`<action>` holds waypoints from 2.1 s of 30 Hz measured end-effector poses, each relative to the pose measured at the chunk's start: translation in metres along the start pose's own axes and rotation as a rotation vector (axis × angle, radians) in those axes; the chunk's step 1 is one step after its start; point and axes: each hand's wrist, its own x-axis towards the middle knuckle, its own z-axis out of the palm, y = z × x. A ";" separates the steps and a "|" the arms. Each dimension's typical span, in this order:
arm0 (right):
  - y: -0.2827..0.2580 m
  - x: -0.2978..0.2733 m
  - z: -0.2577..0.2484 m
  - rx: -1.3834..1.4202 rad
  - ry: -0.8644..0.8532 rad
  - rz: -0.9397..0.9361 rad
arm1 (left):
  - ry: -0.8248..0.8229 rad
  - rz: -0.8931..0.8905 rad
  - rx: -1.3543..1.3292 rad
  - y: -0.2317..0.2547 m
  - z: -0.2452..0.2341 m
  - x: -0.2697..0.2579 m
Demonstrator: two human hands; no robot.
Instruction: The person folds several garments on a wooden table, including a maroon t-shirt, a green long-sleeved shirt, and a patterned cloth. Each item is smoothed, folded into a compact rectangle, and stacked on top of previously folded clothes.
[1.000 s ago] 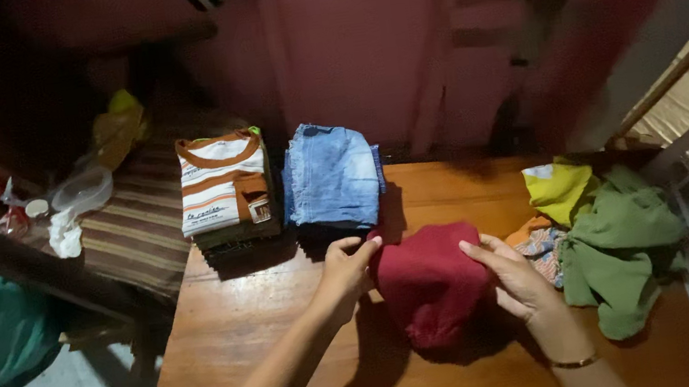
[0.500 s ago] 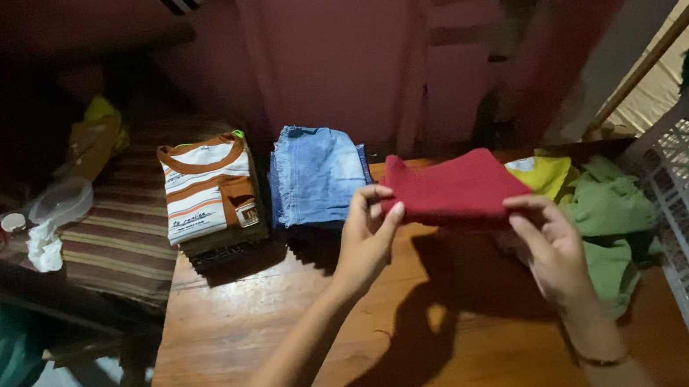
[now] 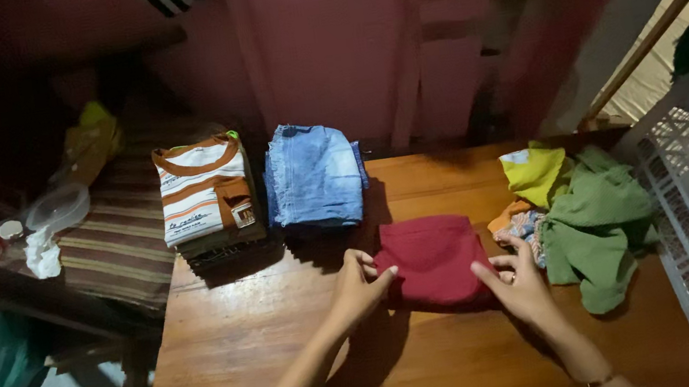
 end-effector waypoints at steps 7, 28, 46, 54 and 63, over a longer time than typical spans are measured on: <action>0.027 0.054 0.018 -0.226 -0.012 -0.073 | 0.124 0.105 0.147 0.014 -0.002 -0.008; -0.071 -0.033 0.033 -0.657 0.243 -0.726 | 0.256 0.583 0.410 0.036 0.026 -0.038; -0.069 -0.025 0.067 -0.885 -0.076 -0.681 | 0.039 0.600 0.652 0.030 0.048 -0.014; -0.082 -0.004 0.060 -0.836 -0.058 -0.660 | -0.016 0.571 0.570 0.019 0.042 -0.002; -0.072 0.026 0.054 -0.496 -0.341 -0.640 | -0.102 0.614 0.425 0.017 0.026 -0.005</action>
